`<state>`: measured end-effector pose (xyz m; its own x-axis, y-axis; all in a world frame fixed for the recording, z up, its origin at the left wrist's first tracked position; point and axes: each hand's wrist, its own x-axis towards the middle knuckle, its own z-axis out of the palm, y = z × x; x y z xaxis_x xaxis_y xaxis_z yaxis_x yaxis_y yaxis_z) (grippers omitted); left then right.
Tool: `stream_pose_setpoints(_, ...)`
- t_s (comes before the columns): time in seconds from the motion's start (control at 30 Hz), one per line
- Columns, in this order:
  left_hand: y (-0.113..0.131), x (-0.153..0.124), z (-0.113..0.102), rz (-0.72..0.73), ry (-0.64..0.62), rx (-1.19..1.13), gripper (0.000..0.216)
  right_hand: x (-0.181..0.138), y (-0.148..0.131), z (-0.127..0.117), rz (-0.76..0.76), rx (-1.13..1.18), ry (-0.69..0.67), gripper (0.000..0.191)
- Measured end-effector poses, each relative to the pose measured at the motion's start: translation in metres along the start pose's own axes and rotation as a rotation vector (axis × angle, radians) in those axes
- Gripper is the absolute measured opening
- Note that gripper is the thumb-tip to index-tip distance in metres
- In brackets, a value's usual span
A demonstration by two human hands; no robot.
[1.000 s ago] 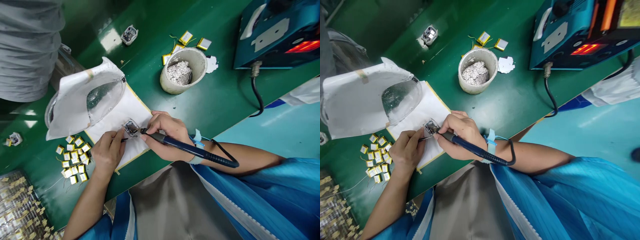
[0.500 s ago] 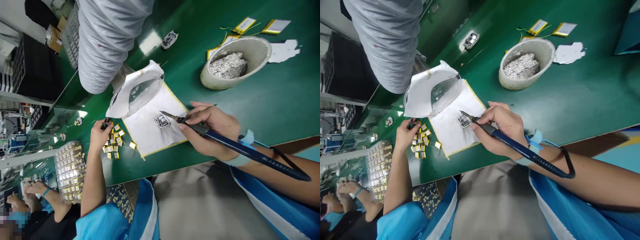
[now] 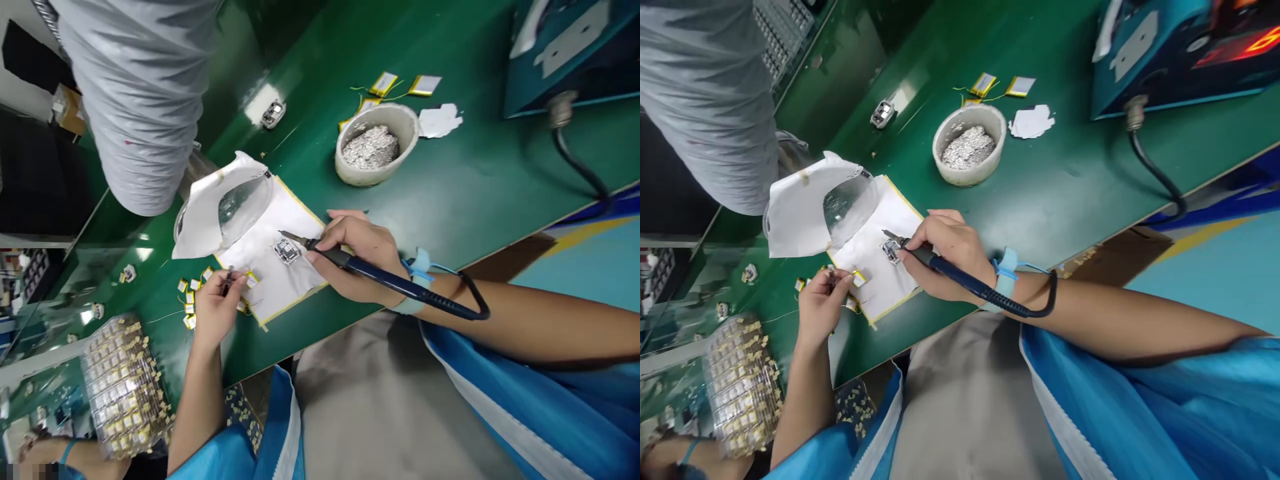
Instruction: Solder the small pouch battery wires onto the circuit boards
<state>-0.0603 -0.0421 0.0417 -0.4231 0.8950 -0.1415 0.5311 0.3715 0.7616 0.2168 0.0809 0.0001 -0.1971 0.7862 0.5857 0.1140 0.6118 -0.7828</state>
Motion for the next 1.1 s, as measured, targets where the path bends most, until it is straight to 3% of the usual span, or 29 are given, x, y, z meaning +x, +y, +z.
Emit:
stream_pose_setpoints(0.1,0.012,0.008,0.021,0.084,-0.159,0.074,0.023,0.001,0.001,-0.001,-0.027,0.002,-0.002,0.024)
stream_pose_setpoints(0.17,0.017,0.015,0.025,0.188,-0.158,0.168,0.02,0.002,0.001,-0.002,-0.039,0.005,-0.004,0.024)
stream_pose_setpoints(0.33,0.029,0.019,0.026,0.613,0.031,0.219,0.021,0.003,-0.004,-0.004,0.088,0.064,-0.041,0.022)
stream_pose_setpoints(0.43,0.025,0.023,0.032,0.75,0.194,0.157,0.031,0.003,-0.007,-0.004,0.218,0.109,-0.08,0.022)
stream_pose_setpoints(0.6,0.006,0.028,0.047,0.661,0.17,0.207,0.018,0.003,-0.008,-0.006,0.264,0.123,-0.09,0.02)
stream_pose_setpoints(0.67,0.003,0.024,0.053,0.648,0.221,0.133,0.02,0.004,-0.008,-0.007,0.238,0.128,-0.099,0.02)
stream_pose_setpoints(0.73,0.003,0.02,0.06,0.673,0.237,0.027,0.022,0.004,-0.008,-0.006,0.197,0.13,-0.107,0.021)
stream_pose_setpoints(0.83,0.005,0.019,0.069,0.742,0.152,-0.053,0.029,0.006,-0.008,-0.005,0.164,0.101,-0.103,0.023)
stream_pose_setpoints(1.1,0.003,0.027,0.075,0.733,0.139,-0.035,0.029,0.005,-0.008,-0.004,0.175,0.061,-0.125,0.021)
